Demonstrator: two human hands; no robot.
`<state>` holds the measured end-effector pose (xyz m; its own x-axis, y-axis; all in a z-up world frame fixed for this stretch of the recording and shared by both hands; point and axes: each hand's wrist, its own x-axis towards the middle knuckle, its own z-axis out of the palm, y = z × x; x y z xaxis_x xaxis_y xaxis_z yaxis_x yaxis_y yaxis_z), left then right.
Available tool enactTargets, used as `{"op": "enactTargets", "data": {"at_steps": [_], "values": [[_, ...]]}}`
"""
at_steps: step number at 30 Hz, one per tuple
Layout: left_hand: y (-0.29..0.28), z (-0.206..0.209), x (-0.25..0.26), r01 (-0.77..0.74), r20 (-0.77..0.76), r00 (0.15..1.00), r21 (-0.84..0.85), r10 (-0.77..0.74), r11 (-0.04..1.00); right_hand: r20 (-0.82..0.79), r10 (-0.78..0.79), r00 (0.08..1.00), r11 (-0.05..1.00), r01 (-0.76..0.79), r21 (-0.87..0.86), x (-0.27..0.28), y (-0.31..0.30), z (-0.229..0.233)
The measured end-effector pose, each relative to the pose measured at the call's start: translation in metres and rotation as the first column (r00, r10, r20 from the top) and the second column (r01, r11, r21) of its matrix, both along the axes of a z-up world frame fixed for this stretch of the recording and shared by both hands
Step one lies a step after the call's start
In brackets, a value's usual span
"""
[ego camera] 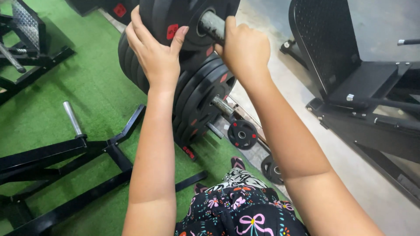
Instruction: Organizing and cleaning gym weight plates by wiping them and placing them on racks.
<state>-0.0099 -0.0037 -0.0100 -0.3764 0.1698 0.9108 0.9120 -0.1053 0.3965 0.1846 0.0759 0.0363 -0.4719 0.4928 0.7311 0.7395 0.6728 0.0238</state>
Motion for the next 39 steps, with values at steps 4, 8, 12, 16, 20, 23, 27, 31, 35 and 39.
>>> {"op": "enactTargets", "data": {"at_steps": [4, 8, 12, 16, 20, 23, 27, 31, 35, 39], "values": [[-0.008, -0.001, 0.003, 0.042, 0.016, 0.999, -0.016, -0.041, 0.999, -0.003, 0.003, 1.000, 1.000, -0.003, 0.015, 0.000, -0.005, 0.000], [-0.008, -0.005, 0.003, 0.050, 0.039, 0.998, -0.032, -0.049, 0.998, -0.013, -0.016, 1.000, 0.999, 0.016, 0.034, -0.001, -0.005, -0.001], [-0.005, -0.017, -0.002, 0.025, 0.041, 0.999, -0.045, -0.023, 0.999, -0.039, -0.033, 0.999, 0.999, 0.034, 0.031, -0.004, -0.004, -0.004], [-0.014, -0.015, 0.026, 0.005, 0.039, 0.999, -0.046, -0.004, 0.999, -0.058, -0.041, 0.997, 0.999, 0.042, 0.012, -0.008, -0.003, -0.006], [-0.026, 0.018, 0.097, -0.017, -0.152, 0.987, 0.174, 0.044, 0.985, -0.103, -0.006, 0.995, 1.000, 0.007, 0.014, -0.012, 0.005, -0.009], [-0.016, 0.027, 0.133, 0.295, -0.314, 0.913, 0.067, -0.260, 0.953, -0.105, 0.059, 0.993, 0.997, -0.063, -0.037, -0.001, 0.013, -0.019], [-0.007, 0.025, 0.180, 0.380, -0.394, 0.811, -0.207, -0.433, 0.901, -0.146, 0.312, 0.939, 0.943, -0.324, -0.072, 0.031, 0.030, -0.040], [0.009, -0.020, 0.217, 0.332, -0.404, 0.808, -0.288, -0.429, 0.898, -0.197, 0.485, 0.852, 0.851, -0.512, -0.119, 0.078, 0.044, -0.095], [0.043, -0.115, 0.235, 0.436, -0.258, 0.737, -0.526, -0.625, 0.731, -0.243, 0.417, 0.876, 0.795, -0.481, -0.369, 0.147, 0.066, -0.206], [0.071, -0.250, 0.231, 0.522, 0.164, 0.725, -0.764, -0.669, 0.379, -0.116, 0.090, 0.989, 0.559, -0.147, -0.816, 0.247, 0.087, -0.422]]}}
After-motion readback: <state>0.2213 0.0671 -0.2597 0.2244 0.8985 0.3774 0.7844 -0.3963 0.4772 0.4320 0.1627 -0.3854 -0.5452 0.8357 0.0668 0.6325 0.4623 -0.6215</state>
